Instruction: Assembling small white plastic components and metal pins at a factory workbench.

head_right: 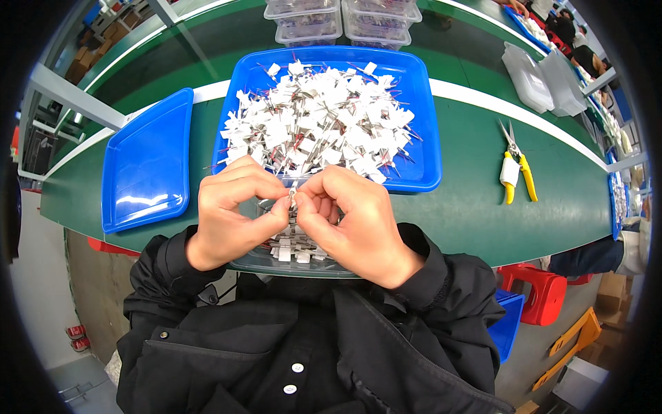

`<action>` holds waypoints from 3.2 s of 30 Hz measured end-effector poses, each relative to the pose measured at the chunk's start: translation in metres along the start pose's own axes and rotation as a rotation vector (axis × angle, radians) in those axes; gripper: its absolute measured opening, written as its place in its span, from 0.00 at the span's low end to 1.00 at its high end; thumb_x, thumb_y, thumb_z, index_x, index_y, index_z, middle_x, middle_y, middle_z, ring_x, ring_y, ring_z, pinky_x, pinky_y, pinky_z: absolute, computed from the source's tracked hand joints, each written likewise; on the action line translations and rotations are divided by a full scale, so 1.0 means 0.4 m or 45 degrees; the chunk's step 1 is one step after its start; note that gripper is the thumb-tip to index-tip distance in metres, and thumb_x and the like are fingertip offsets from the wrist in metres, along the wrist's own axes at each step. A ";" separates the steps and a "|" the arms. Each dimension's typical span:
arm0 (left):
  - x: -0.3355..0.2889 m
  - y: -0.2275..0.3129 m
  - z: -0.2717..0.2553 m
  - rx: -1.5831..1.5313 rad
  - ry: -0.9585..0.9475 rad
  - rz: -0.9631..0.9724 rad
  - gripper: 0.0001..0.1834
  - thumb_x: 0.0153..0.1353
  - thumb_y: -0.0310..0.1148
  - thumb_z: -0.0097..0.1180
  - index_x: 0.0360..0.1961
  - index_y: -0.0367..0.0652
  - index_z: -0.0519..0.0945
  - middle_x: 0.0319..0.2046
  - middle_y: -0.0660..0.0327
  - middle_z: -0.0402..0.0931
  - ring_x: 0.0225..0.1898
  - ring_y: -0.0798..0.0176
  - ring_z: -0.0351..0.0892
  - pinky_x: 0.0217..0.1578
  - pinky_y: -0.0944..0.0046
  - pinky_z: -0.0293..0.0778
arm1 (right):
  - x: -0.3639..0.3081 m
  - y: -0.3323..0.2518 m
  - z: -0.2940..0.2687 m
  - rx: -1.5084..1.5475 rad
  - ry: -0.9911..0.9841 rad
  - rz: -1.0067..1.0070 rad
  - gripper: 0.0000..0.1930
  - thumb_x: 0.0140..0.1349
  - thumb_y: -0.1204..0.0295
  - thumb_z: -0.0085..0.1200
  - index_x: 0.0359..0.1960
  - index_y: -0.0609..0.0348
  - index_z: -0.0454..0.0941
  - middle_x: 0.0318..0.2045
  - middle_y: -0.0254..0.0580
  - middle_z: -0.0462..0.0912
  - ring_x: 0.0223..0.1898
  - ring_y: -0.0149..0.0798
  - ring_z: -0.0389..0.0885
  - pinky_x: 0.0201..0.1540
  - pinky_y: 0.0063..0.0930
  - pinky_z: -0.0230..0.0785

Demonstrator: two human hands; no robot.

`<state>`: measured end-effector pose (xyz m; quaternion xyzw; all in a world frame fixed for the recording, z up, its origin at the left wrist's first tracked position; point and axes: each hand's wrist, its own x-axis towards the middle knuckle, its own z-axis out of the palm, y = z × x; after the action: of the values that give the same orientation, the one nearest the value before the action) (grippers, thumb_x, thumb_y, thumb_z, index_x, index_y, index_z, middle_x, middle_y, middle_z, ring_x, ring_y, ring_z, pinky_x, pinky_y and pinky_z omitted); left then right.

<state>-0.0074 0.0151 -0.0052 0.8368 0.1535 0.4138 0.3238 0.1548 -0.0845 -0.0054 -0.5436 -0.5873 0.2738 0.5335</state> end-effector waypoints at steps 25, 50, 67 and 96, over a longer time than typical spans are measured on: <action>0.035 0.007 -0.074 -0.293 -0.538 -0.348 0.03 0.48 0.22 0.63 0.26 0.37 0.81 0.20 0.66 0.77 0.21 0.77 0.71 0.23 0.74 0.66 | 0.019 -0.019 -0.022 -0.173 -0.167 -0.182 0.04 0.56 0.81 0.61 0.32 0.64 0.79 0.26 0.40 0.77 0.24 0.36 0.74 0.27 0.27 0.66; 0.047 -0.004 -0.075 -0.264 -0.516 -0.442 0.04 0.56 0.26 0.65 0.31 0.37 0.85 0.25 0.63 0.80 0.26 0.72 0.71 0.29 0.71 0.67 | 0.035 -0.014 -0.036 -0.504 0.000 -0.490 0.12 0.43 0.85 0.66 0.31 0.62 0.81 0.28 0.40 0.82 0.31 0.40 0.79 0.34 0.29 0.69; 0.039 -0.013 -0.051 -0.291 -0.296 -0.115 0.05 0.50 0.22 0.68 0.30 0.37 0.85 0.28 0.58 0.84 0.30 0.63 0.80 0.34 0.66 0.72 | 0.011 -0.013 -0.042 0.714 -0.229 0.513 0.07 0.63 0.77 0.58 0.40 0.70 0.79 0.34 0.37 0.82 0.35 0.23 0.79 0.35 0.15 0.71; -0.005 -0.004 -0.023 -0.193 -0.219 -0.293 0.07 0.45 0.27 0.66 0.27 0.37 0.84 0.24 0.60 0.82 0.23 0.68 0.76 0.25 0.68 0.72 | 0.003 -0.005 0.005 0.052 -0.028 0.110 0.04 0.54 0.80 0.61 0.30 0.65 0.79 0.24 0.35 0.80 0.24 0.23 0.76 0.28 0.20 0.69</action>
<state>-0.0159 0.0192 -0.0034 0.8192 0.1882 0.3113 0.4434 0.1525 -0.0834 -0.0036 -0.5543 -0.5634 0.3144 0.5258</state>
